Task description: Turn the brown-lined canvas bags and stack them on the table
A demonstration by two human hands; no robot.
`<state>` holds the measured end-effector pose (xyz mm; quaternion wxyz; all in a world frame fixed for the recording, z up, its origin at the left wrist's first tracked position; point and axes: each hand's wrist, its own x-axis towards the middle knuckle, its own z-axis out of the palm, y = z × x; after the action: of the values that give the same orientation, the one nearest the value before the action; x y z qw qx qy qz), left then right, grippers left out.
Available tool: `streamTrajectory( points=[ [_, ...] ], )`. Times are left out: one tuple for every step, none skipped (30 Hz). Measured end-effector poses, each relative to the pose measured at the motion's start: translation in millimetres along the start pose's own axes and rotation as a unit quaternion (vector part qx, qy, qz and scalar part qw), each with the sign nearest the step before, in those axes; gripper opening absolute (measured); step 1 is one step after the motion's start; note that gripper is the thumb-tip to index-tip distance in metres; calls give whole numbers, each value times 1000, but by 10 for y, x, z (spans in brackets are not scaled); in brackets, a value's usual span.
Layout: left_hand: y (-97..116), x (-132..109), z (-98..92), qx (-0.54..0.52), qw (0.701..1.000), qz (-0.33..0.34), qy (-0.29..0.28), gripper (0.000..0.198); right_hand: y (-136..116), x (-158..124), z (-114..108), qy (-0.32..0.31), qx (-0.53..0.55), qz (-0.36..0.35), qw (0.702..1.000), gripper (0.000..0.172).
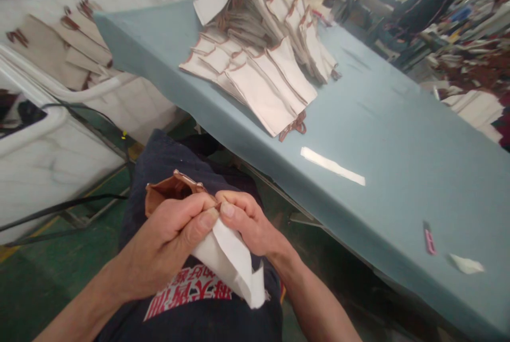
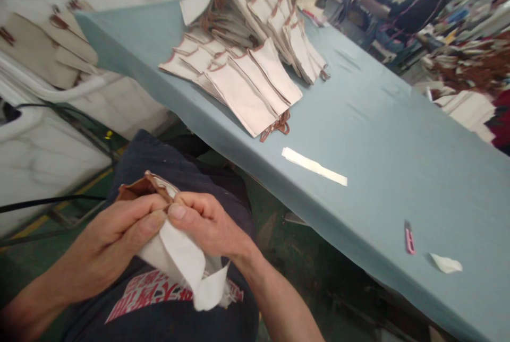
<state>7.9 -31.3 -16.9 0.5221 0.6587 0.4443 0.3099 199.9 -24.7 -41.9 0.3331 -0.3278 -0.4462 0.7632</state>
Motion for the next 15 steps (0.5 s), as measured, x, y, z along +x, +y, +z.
streamTrajectory(
  points=[
    [8,18,-16,-3,1000,-1,-2,44,-12,6,1,2,-8,-12,1000,68],
    [11,34,-33,-7,1000,-4,-5,44,-25,10,-1,3,-17,-20,1000,67],
    [8,46,-51,-12,1000,-8,-11,44,-39,12,-4,1,-26,-23,999,66],
    [-2,56,-71,-18,1000,-13,-20,44,-52,13,-8,-6,-39,-19,999,67],
    [-18,64,-93,-25,999,-18,-34,44,-63,15,-14,-17,-53,-13,998,69],
    [-40,71,-116,-34,998,-21,-53,44,-71,18,-22,-27,-67,-5,997,71],
    [-64,78,-140,-43,996,-21,-74,44,-77,22,-34,-34,-80,1,996,74],
    [-88,85,-165,-51,995,-18,-89,45,-80,26,-50,-36,-95,3,995,75],
    [-108,92,-190,-56,993,-15,-99,45,-83,29,-71,-31,-115,-1,993,74],
    [-122,98,-215,-57,993,-11,-103,44,-86,31,-98,-20,-143,-12,990,71],
    [-127,103,-238,-54,993,-8,-101,44,-93,31,-129,-1,-178,-29,984,66],
    [-124,107,-260,-46,994,-9,-95,44,-107,26,-161,24,-216,-50,975,59],
    [-112,111,-279,-36,995,-11,-88,44,-130,19,-189,52,-246,-75,965,53],
    [-91,117,-295,-23,996,-11,-85,44,-164,8,-210,79,-260,-101,957,45],
    [-65,127,-307,-9,997,-8,-83,43,-209,-3,-219,98,-263,-129,951,37]
  ],
)
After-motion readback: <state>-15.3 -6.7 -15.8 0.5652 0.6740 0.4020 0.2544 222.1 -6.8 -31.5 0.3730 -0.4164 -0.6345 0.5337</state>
